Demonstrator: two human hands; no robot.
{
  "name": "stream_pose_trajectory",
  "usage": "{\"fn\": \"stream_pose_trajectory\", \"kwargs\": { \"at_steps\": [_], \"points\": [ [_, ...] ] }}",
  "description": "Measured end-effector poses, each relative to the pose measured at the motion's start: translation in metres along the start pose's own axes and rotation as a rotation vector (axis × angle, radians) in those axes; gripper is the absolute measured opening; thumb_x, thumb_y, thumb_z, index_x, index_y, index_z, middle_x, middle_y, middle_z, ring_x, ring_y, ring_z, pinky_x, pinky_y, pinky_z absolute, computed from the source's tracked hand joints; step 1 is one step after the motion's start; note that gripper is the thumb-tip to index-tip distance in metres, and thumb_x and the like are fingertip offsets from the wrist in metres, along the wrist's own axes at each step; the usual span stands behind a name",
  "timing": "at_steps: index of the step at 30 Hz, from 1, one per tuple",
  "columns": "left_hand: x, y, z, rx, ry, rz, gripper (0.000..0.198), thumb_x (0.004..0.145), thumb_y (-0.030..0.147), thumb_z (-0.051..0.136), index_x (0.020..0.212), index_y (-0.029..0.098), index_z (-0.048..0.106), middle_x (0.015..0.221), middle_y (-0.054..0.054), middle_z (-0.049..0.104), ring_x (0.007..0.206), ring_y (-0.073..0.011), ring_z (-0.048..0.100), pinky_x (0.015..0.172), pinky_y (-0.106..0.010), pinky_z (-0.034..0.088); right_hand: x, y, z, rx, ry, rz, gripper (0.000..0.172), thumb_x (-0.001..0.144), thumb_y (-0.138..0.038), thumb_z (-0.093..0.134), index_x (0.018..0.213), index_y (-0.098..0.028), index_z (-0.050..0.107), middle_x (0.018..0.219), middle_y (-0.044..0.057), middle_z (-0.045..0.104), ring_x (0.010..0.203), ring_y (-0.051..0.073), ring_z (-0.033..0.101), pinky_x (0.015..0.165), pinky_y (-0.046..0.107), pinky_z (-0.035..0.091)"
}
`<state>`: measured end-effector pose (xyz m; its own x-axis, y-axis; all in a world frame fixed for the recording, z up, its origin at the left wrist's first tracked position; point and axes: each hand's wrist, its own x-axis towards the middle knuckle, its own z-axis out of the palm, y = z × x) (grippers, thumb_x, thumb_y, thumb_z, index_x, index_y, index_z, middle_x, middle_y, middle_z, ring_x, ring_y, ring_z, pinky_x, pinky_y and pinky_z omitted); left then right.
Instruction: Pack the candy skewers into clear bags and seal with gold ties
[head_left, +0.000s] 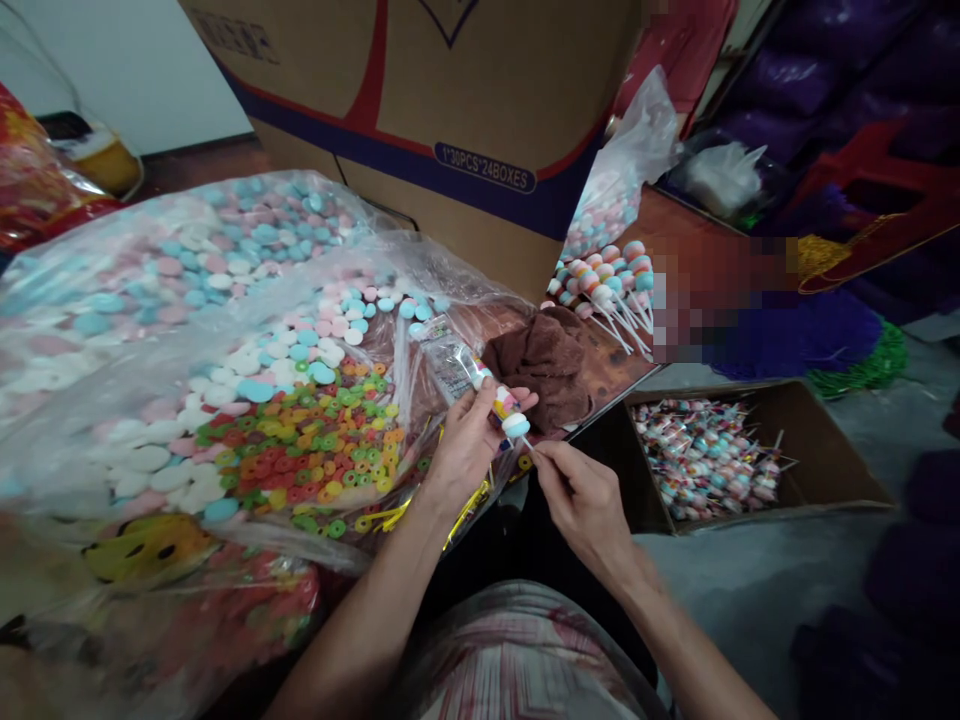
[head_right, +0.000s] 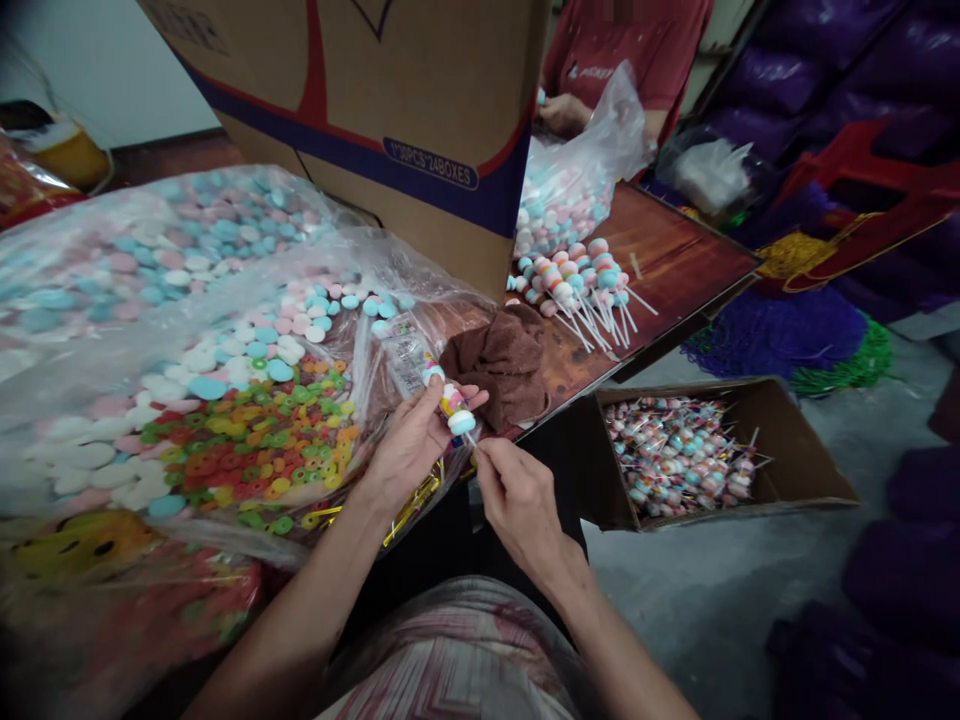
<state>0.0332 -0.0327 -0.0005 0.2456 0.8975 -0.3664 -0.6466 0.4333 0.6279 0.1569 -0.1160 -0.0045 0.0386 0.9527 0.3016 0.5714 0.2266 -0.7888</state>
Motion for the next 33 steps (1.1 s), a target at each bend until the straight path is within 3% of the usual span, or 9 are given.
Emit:
{"fn": "stream_pose_trajectory", "kwargs": {
  "at_steps": [3,9,13,19,24,28,33],
  "points": [
    [0.001,-0.003,-0.002,-0.068,0.004,0.035,0.024,0.083,0.035,0.071,0.085,0.013,0.064,0.085,-0.008,0.075,0.094,-0.024,0.072,0.079,-0.029,0.054,-0.003,0.003,0.006,-0.003,0.024,-0.025,0.014,0.095,-0.021,0.05,0.088,-0.019,0.062,0.072,0.002,0.062,0.062,0.012,0.056,0.061,0.024,0.045],
    [0.002,-0.001,-0.002,-0.115,0.031,0.056,0.022,0.086,0.038,0.067,0.089,0.016,0.066,0.095,-0.01,0.075,0.103,-0.0251,0.069,0.081,-0.033,0.054,-0.007,0.001,-0.002,0.088,-0.005,0.15,0.018,0.095,-0.028,0.051,0.085,-0.019,0.063,0.059,-0.004,0.052,0.05,0.009,0.047,0.049,0.021,0.038],
    [-0.001,-0.004,0.002,-0.068,-0.022,0.038,0.024,0.083,0.039,0.07,0.085,0.015,0.066,0.091,-0.009,0.075,0.101,-0.0253,0.07,0.089,-0.035,0.052,0.0,0.0,-0.001,0.155,-0.001,0.231,0.022,0.095,-0.032,0.05,0.082,-0.019,0.063,0.056,-0.005,0.047,0.047,0.009,0.044,0.046,0.021,0.035],
    [-0.009,-0.01,0.005,-0.001,-0.113,-0.021,0.025,0.083,0.039,0.07,0.085,0.014,0.066,0.093,-0.01,0.075,0.105,-0.0261,0.069,0.09,-0.036,0.052,0.015,-0.001,0.014,0.149,0.056,0.219,0.021,0.094,-0.03,0.05,0.082,-0.019,0.062,0.056,-0.005,0.047,0.049,0.009,0.042,0.048,0.022,0.035],
    [-0.007,-0.002,0.003,-0.015,-0.078,0.0,0.028,0.08,0.04,0.072,0.087,0.014,0.065,0.092,-0.01,0.075,0.103,-0.0274,0.07,0.091,-0.037,0.051,0.008,-0.005,0.005,0.221,-0.057,0.3,0.023,0.094,-0.034,0.051,0.085,-0.018,0.065,0.056,-0.004,0.05,0.05,0.01,0.044,0.05,0.022,0.035],
    [-0.01,0.001,0.004,0.006,-0.09,-0.021,0.024,0.08,0.033,0.074,0.092,0.014,0.065,0.095,-0.01,0.074,0.102,-0.0266,0.07,0.092,-0.036,0.049,0.0,-0.004,-0.003,0.357,-0.156,0.406,0.029,0.093,-0.036,0.053,0.071,-0.018,0.06,0.052,-0.005,0.048,0.049,0.009,0.042,0.051,0.022,0.034],
    [-0.018,-0.005,0.009,0.039,-0.136,-0.025,0.024,0.082,0.032,0.071,0.094,0.014,0.063,0.095,-0.012,0.074,0.098,-0.0267,0.071,0.091,-0.038,0.05,0.003,-0.002,0.003,0.393,-0.095,0.399,0.029,0.091,-0.036,0.054,0.069,-0.018,0.057,0.053,-0.005,0.046,0.051,0.009,0.04,0.052,0.023,0.033]
  ]
}}
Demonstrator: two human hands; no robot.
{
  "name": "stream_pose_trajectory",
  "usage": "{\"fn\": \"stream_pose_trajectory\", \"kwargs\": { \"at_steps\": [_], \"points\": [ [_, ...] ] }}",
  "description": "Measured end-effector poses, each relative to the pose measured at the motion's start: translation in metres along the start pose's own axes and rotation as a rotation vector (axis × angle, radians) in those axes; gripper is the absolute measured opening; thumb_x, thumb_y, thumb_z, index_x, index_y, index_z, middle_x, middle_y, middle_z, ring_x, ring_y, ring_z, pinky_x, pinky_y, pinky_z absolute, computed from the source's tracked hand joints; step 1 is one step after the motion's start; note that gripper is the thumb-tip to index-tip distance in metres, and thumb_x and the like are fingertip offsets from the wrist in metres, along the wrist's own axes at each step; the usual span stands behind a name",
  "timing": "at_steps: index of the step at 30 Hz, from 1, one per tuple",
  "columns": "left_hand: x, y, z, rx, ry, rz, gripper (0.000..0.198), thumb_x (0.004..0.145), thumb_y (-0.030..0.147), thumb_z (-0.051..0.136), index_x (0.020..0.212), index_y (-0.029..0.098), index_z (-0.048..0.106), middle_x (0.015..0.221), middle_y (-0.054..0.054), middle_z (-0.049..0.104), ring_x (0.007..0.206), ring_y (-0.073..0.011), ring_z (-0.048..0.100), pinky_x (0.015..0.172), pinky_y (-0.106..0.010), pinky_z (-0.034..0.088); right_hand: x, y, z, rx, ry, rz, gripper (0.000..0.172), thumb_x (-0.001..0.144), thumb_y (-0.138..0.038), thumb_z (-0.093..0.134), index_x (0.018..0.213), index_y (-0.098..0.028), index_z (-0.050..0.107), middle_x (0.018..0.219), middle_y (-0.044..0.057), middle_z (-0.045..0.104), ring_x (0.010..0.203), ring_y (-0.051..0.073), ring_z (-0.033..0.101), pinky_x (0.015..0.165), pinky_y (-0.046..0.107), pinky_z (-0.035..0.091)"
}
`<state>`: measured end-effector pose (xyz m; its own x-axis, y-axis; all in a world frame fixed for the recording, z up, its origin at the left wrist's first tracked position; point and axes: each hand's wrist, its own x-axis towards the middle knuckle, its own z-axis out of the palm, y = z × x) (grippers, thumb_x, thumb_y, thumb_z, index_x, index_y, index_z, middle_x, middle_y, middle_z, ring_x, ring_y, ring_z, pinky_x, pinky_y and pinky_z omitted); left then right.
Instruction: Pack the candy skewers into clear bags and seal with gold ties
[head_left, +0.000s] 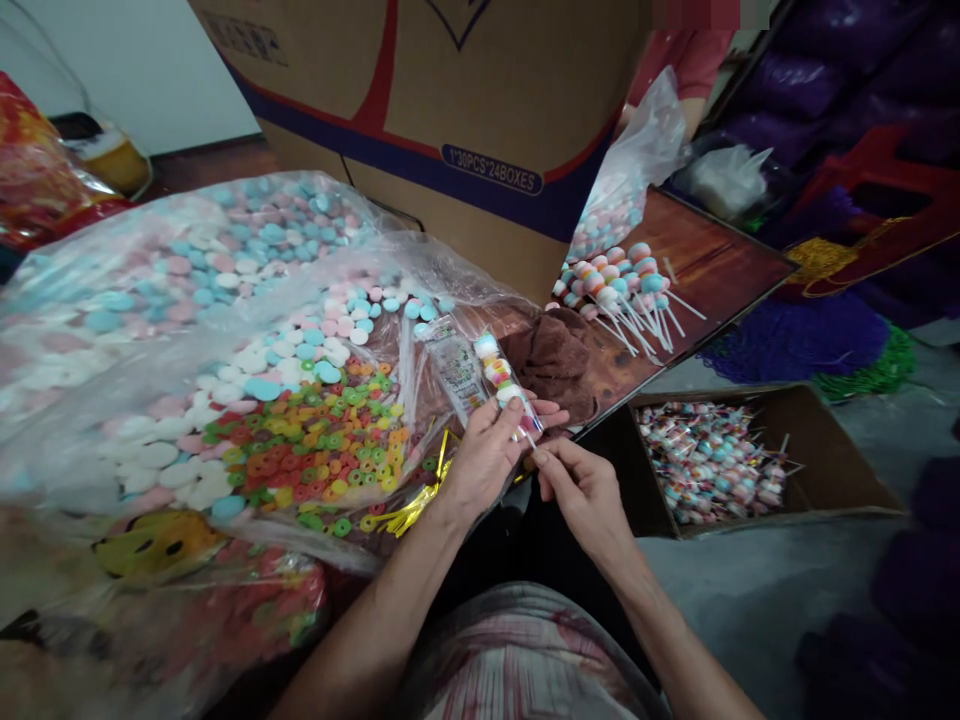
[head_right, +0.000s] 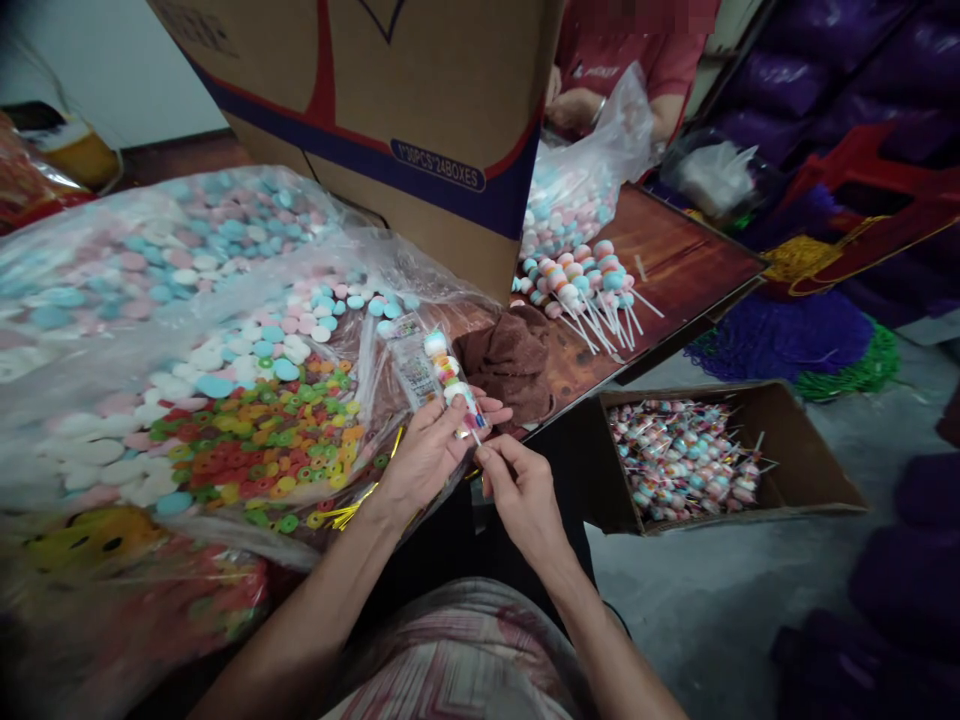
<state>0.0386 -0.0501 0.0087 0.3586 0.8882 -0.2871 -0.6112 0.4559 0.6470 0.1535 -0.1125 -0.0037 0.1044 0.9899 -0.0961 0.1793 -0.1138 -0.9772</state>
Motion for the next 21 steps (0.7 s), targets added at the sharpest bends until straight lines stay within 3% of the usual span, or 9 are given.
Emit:
{"fn": "stream_pose_trajectory", "kwargs": {
  "at_steps": [8,11,13,16,18,21],
  "points": [
    [-0.009,-0.004,-0.003,0.251,-0.013,0.106,0.024,0.09,0.034,0.056,0.095,0.013,0.067,0.098,-0.013,0.075,0.076,-0.0168,0.067,0.066,-0.026,0.051,0.005,-0.01,0.015,0.099,0.039,-0.025,0.033,0.09,-0.036,0.056,0.062,-0.019,0.052,0.054,-0.005,0.046,0.051,0.009,0.04,0.052,0.023,0.034],
    [-0.013,-0.004,-0.006,0.272,-0.011,0.095,0.03,0.09,0.038,0.056,0.106,0.015,0.067,0.1,-0.011,0.075,0.052,-0.0103,0.056,0.046,-0.023,0.042,0.006,-0.017,0.024,0.154,0.043,0.007,0.025,0.09,-0.038,0.057,0.073,-0.02,0.055,0.058,-0.005,0.049,0.051,0.009,0.041,0.051,0.023,0.034],
    [-0.018,0.001,-0.008,0.281,-0.016,0.107,0.034,0.089,0.04,0.056,0.112,0.016,0.066,0.1,-0.01,0.074,0.045,-0.0081,0.05,0.04,-0.022,0.037,0.008,-0.022,0.032,0.24,0.053,0.032,0.024,0.089,-0.041,0.058,0.078,-0.02,0.056,0.06,-0.005,0.048,0.051,0.009,0.041,0.048,0.022,0.032],
    [-0.029,0.018,-0.014,0.244,-0.064,0.126,0.033,0.087,0.037,0.061,0.114,0.018,0.067,0.097,-0.009,0.073,0.057,-0.0114,0.058,0.052,-0.024,0.046,0.012,-0.029,0.044,0.463,-0.002,0.091,0.033,0.09,-0.044,0.056,0.069,-0.02,0.052,0.051,-0.008,0.038,0.045,0.008,0.031,0.046,0.023,0.028],
    [-0.038,0.032,-0.023,0.172,-0.122,0.064,0.032,0.085,0.032,0.065,0.113,0.017,0.068,0.095,-0.01,0.072,0.072,-0.0164,0.064,0.065,-0.028,0.051,0.015,-0.033,0.05,0.539,-0.126,0.134,0.034,0.092,-0.044,0.053,0.067,-0.02,0.052,0.045,-0.01,0.032,0.042,0.008,0.025,0.046,0.023,0.027],
    [-0.047,0.048,-0.039,0.073,-0.071,0.137,0.022,0.081,0.024,0.07,0.101,0.015,0.071,0.084,-0.006,0.067,0.079,-0.0171,0.063,0.074,-0.03,0.051,0.02,-0.036,0.055,0.314,-0.342,0.048,0.032,0.095,-0.04,0.048,0.073,-0.019,0.057,0.049,-0.006,0.045,0.045,0.01,0.036,0.05,0.024,0.031]
  ]
}}
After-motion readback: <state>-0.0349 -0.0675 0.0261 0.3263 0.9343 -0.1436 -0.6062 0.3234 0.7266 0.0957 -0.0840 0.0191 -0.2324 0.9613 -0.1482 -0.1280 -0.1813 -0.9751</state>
